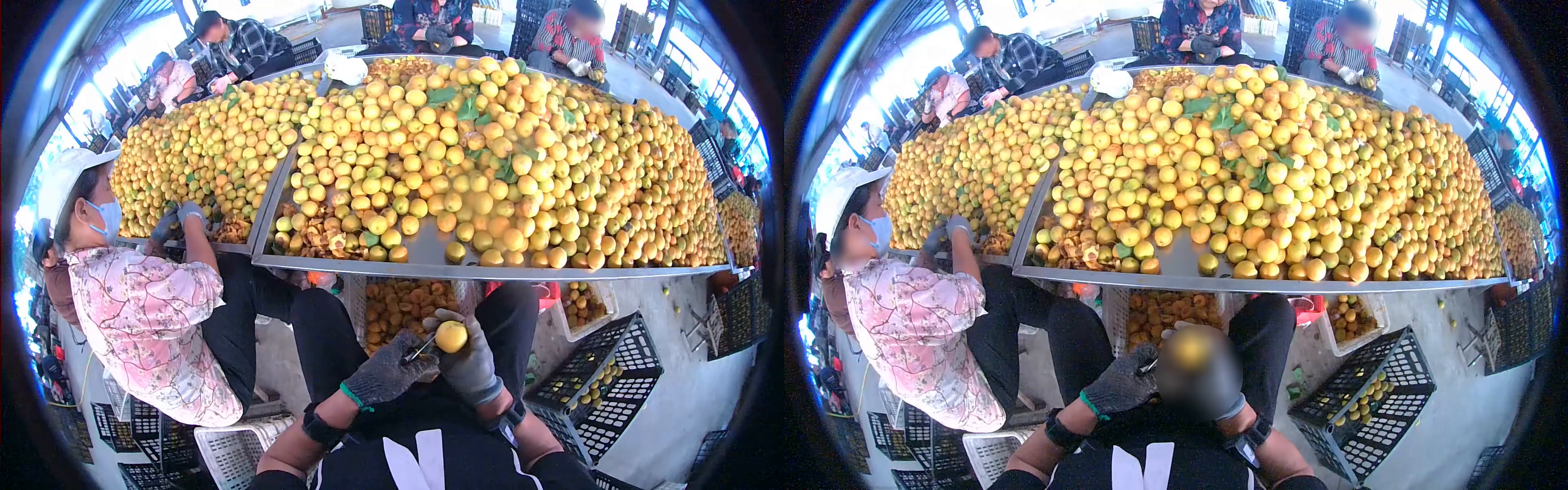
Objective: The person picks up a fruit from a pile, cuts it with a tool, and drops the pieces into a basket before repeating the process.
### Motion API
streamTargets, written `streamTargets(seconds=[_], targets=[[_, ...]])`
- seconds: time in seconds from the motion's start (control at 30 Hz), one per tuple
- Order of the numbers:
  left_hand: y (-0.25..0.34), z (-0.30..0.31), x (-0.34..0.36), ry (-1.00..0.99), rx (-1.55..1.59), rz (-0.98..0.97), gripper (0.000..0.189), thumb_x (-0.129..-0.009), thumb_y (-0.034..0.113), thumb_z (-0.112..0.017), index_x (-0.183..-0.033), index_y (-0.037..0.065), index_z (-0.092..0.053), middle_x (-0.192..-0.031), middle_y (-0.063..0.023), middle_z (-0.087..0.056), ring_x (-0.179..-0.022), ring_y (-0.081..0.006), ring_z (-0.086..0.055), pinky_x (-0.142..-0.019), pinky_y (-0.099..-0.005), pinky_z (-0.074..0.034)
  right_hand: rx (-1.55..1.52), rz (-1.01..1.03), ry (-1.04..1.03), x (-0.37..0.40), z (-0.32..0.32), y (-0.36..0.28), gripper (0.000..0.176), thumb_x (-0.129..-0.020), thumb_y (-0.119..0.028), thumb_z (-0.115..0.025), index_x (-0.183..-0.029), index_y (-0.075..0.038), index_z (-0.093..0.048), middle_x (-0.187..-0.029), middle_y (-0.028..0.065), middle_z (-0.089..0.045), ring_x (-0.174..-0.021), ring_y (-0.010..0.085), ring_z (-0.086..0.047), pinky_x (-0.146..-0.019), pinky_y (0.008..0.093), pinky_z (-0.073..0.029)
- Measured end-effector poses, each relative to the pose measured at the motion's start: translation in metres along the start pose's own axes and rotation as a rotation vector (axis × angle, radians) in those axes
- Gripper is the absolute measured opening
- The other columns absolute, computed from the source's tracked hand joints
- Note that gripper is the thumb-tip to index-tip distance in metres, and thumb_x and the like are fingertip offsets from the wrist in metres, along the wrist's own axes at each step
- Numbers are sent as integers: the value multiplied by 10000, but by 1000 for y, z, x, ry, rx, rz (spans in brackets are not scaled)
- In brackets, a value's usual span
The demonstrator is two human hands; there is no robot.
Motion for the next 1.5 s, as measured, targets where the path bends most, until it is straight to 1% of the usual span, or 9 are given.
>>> streamTargets(seconds=[0.07, 0.17, 0.23, 0.5, 0.7, 0.87, 1.1, 1.27, 1.5], targets=[[6, 4, 1, 35, 68, -48, 364, -885, 315, -662, -1080, 29, -550, -878, -146, -616, -830, -228, -613, -751, -351, -481, 319, 79, 15, 1, 0, -5, 441, -1008, -351, -390, -1274, -8, -467, -1253, 163, -563, -1055, 239, -587, -909, 356, -474], [3, 1, 2, -31, 84, 86, 350, -903, 311, -641, -1098, 32, -560, -896, -143, -631, -833, -223, -614, -761, -349, -480, -63, 48, -21, 5, -12, -5, 413, -979, -289, -486, -1293, -23, -460, -1276, 153, -551, -1070, 245, -585, -899, 342, -479], [3, -4, 5, -110, 115, 217, 291, -898, 221, -647, -1102, 26, -577, -932, -122, -654, -847, -209, -622, -752, -359, -499, 2, 55, -35, 9, -15, -7, 394, -954, -235, -537, -1286, -32, -471, -1244, 134, -566, -1041, 216, -586, -886, 320, -484], [12, -12, 3, -98, -5, 36, 497, -850, 334, -703, -1223, 38, -559, -1056, -175, -665, -941, -281, -662, -807, -370, -522, 344, 45, -92, 13, -11, -1, 251, -895, -71, -616, -1140, -68, -561, -1074, 51, -584, -876, 82, -532, -776, 213, -464], [2, 2, 8, -34, -210, 127, 544, -803, 424, -728, -1135, 21, -576, -1012, -192, -660, -947, -336, -656, -796, -399, -523, 300, 260, -116, 9, -22, -17, 183, -893, -91, -633, -1059, -72, -559, -1060, 57, -581, -948, 130, -549, -807, 251, -476], [3, 6, 9, -4, -173, 133, 542, -800, 462, -717, -1099, 30, -582, -954, -195, -663, -922, -366, -652, -765, -420, -518, 331, 232, -127, 12, -36, -20, 380, -829, -19, -692, -1154, -80, -505, -1096, 59, -564, -1044, 173, -557, -898, 310, -483], [4, 7, 13, 38, -277, 31, 410, -813, 290, -687, -1128, 47, -589, -896, -212, -667, -840, -383, -655, -722, -446, -529, 298, 135, -143, 11, -41, -12, 461, -804, -38, -729, -1190, -88, -482, -1229, 94, -542, -1190, 213, -520, -974, 343, -459], [5, 8, 15, 102, -428, 74, 391, -804, 228, -656, -1156, 72, -589, -859, -201, -668, -802, -376, -661, -691, -459, -538, 476, 352, -193, 12, -44, -19, 448, -838, -63, -699, -1207, -70, -445, -1269, 127, -518, -1229, 244, -498, -1000, 371, -435], [-7, 4, 7, 85, -467, 91, 371, -827, 180, -615, -1184, 99, -553, -826, -208, -661, -773, -384, -661, -657, -481, -535, 472, 337, -115, 15, -39, -7, 369, -870, -20, -628, -1186, -53, -441, -1259, 135, -517, -1216, 256, -508, -992, 381, -431]])
Point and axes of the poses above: each hand's wrist, its own x-axis away from the middle knuckle, its own z-axis out of the back of the hand, y = z × x, the point moved 10 cm from there along -x, towards the middle knuckle
